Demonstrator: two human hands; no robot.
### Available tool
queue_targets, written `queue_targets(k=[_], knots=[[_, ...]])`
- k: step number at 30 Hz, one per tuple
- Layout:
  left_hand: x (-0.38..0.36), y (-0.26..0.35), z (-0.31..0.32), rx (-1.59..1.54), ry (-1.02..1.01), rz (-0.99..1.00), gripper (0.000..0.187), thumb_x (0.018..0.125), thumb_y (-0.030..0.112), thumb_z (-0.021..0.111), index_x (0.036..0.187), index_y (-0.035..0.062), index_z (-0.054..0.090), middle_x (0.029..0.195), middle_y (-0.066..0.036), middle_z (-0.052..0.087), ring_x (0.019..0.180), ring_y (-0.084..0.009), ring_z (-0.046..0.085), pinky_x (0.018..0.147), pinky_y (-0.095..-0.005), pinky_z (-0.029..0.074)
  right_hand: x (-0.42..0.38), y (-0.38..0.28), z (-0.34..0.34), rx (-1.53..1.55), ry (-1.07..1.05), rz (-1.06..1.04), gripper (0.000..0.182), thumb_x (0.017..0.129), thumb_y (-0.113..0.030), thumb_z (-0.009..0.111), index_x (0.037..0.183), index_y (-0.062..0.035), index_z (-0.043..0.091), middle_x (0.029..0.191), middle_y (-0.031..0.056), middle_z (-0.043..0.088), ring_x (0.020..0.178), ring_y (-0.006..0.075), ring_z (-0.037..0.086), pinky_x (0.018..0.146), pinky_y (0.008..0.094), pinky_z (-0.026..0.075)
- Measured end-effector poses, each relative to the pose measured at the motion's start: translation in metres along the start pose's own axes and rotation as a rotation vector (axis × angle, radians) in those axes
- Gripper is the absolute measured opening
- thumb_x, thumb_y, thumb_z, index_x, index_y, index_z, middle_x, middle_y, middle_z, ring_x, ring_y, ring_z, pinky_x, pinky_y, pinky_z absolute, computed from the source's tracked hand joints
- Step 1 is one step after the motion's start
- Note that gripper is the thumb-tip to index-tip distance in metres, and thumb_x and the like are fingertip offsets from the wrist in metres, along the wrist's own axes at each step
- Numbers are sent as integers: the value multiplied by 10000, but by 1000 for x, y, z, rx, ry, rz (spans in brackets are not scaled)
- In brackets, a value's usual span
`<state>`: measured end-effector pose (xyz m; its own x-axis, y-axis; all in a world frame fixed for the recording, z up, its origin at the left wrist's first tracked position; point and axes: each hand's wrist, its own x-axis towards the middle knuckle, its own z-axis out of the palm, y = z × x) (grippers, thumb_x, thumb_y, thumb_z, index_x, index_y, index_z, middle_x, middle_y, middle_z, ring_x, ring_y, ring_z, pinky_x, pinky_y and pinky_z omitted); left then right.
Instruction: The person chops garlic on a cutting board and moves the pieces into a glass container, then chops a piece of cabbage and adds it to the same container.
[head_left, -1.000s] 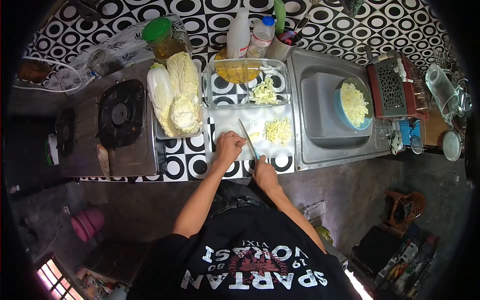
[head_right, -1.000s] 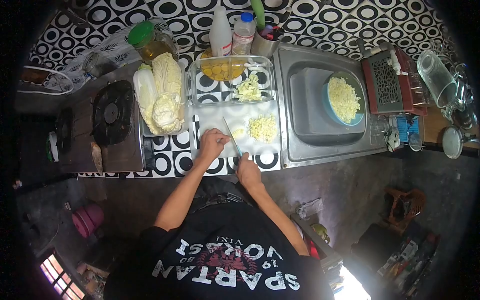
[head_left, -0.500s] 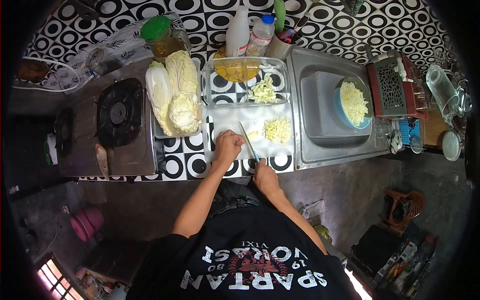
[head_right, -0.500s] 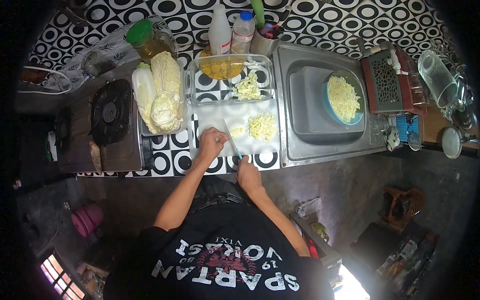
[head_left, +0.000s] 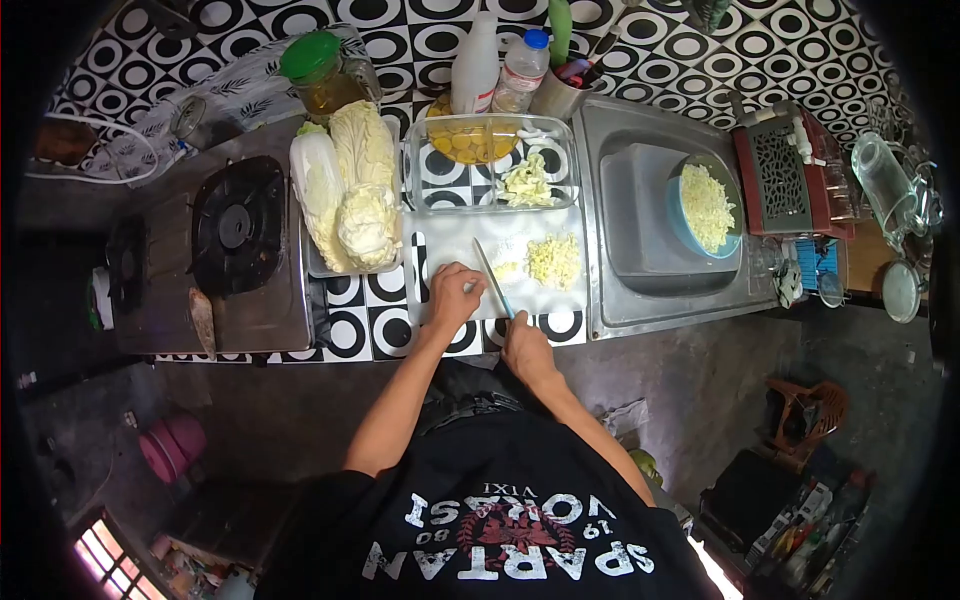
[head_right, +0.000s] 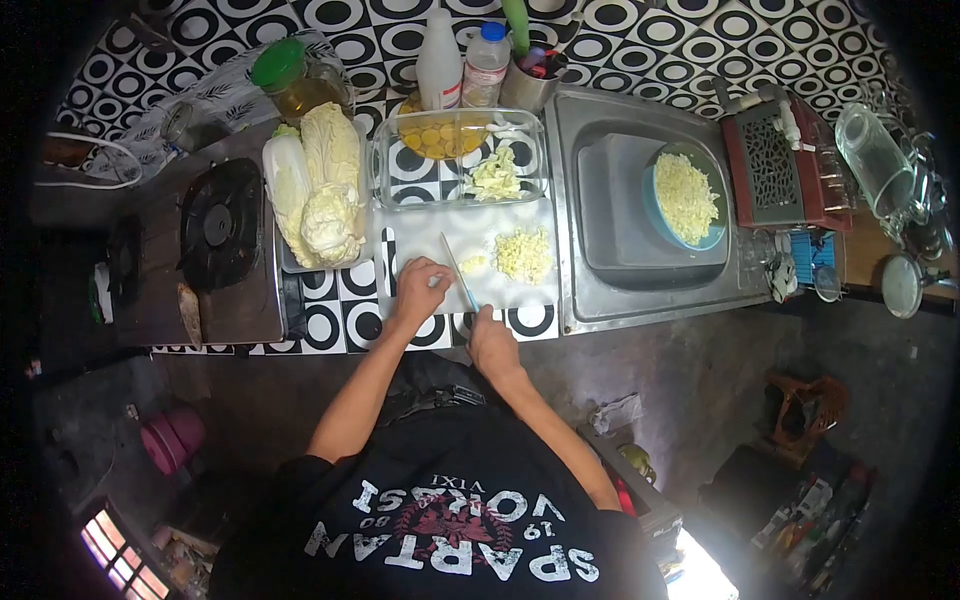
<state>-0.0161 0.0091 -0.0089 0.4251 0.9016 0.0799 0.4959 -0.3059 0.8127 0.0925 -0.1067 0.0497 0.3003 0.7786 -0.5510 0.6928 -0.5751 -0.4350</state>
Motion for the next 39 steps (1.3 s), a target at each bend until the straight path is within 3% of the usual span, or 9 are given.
queue_targets(k=[11,16,22,28,39], knots=[[2,0,-1,-24,-12,25,64,641,98,732,692,105,693,686,-66,591,702,-268,548,672,-370,441,29,-14,-1,-33,64,-15,236,822,-97,536,946,43,391,763,306,603,761,457,609,685,513,487],[1,-2,0,-14,4,36,57,647,101,731,687,103,689,676,-68,583,684,-269,542,664,-369,437,7,-15,-15,-37,34,-46,257,805,-95,565,941,43,396,761,302,605,761,454,611,685,507,491],[1,-2,-3,-32,-16,58,60,654,96,727,706,93,697,676,-72,580,685,-267,539,661,-367,435,4,-4,6,-5,9,53,283,786,-83,593,950,33,394,761,293,610,757,450,613,679,500,495],[2,-2,-3,-14,-25,98,59,660,86,718,717,89,700,693,-74,586,700,-268,540,669,-364,436,29,-16,0,-43,90,-15,274,794,-92,585,945,33,393,747,301,604,751,455,611,680,506,492],[0,-2,0,-49,-10,14,83,630,64,727,702,89,694,705,-67,587,716,-261,545,683,-363,433,3,-6,5,35,30,-13,272,801,-95,578,934,50,390,718,311,588,747,467,596,654,514,478]])
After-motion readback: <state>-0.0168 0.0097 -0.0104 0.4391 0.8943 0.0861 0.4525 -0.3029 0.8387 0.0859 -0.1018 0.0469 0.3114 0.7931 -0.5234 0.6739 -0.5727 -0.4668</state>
